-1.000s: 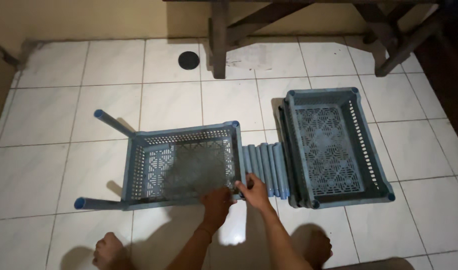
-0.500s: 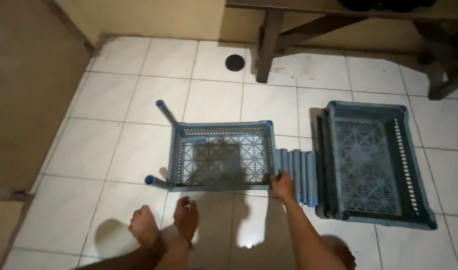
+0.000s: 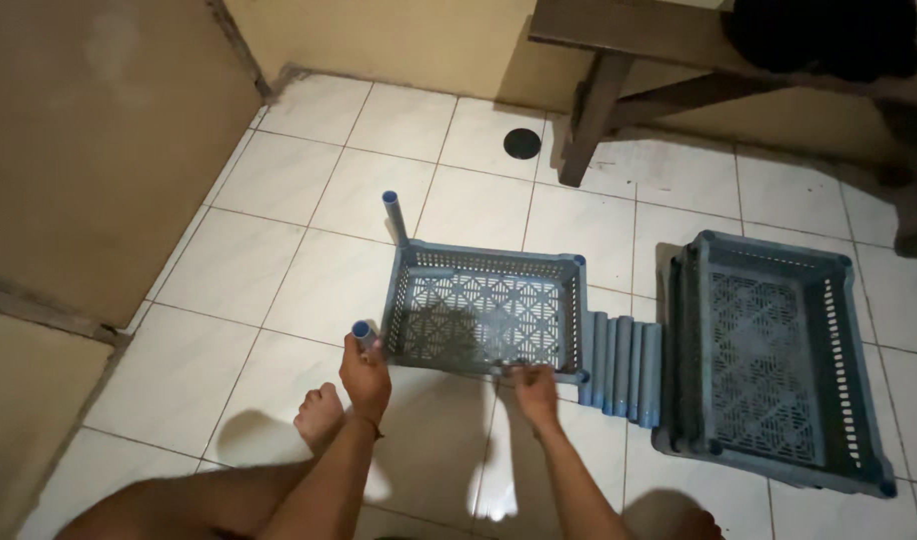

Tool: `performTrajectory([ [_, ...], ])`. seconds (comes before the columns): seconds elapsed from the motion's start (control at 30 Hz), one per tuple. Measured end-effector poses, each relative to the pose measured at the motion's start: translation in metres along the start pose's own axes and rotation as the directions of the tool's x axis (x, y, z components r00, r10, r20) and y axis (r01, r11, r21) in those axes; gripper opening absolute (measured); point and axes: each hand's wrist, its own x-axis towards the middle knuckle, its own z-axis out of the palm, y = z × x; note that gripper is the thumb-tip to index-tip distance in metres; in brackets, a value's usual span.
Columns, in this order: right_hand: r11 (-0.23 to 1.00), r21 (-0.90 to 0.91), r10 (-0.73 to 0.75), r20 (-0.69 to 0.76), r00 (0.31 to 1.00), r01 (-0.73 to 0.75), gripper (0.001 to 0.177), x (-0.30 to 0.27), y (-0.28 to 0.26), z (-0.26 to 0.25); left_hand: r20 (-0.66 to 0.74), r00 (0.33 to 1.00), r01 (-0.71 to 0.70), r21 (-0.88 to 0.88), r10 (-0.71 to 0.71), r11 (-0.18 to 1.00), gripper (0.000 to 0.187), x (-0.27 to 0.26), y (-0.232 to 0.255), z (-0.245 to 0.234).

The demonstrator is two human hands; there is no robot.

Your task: The person sits on a tiled floor and assembles a blue plastic basket by inserting cylindrical legs into the basket's corner sockets. The person repeatedly picks up legs, aligns them with the basket, and pushes them into place, occasionally adjusting the basket's orientation.

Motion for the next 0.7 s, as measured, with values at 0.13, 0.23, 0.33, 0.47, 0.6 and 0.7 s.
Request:
performTrajectory([
  [0.13,0.976,0.096,-0.214,0.311,0.926,0.193,0.034,-0.042,-0.044,0.029,-0.034,0.993,-0.112,0.029,0.113,0.993,0.025,-0.017,-0.009,0.005],
  [0.23,0.983,0.139,-0.170,0.437,0.883,0.120,0.045,-0.074,-0.111,0.026,-0.055,0.988,-0.138,0.057,0.141,0.989,0.025,-0.035,-0.015,0.017],
  [0.33,0.907,0.260,-0.410,0.372,0.833,0.331,0.057,-0.107,-0.178,0.013,0.040,0.999,-0.006,-0.227,0.016,0.974,0.017,-0.059,-0.013,0.027],
  [0.47,0.862,0.089,-0.492,0.384,0.781,0.499,0.052,-0.125,-0.228,-0.008,0.227,0.974,0.045,-0.284,0.022,0.958,0.017,-0.085,-0.001,0.031],
  [0.6,0.860,-0.130,-0.440,0.300,0.846,0.493,0.035,-0.126,-0.220,-0.028,0.391,0.913,-0.098,-0.069,0.117,0.993,0.024,-0.092,0.002,0.028],
  [0.7,0.877,-0.145,-0.419,0.234,0.878,0.457,0.030,-0.117,-0.197,-0.040,0.605,0.786,-0.068,-0.121,0.127,0.990,0.056,-0.084,-0.007,0.026],
])
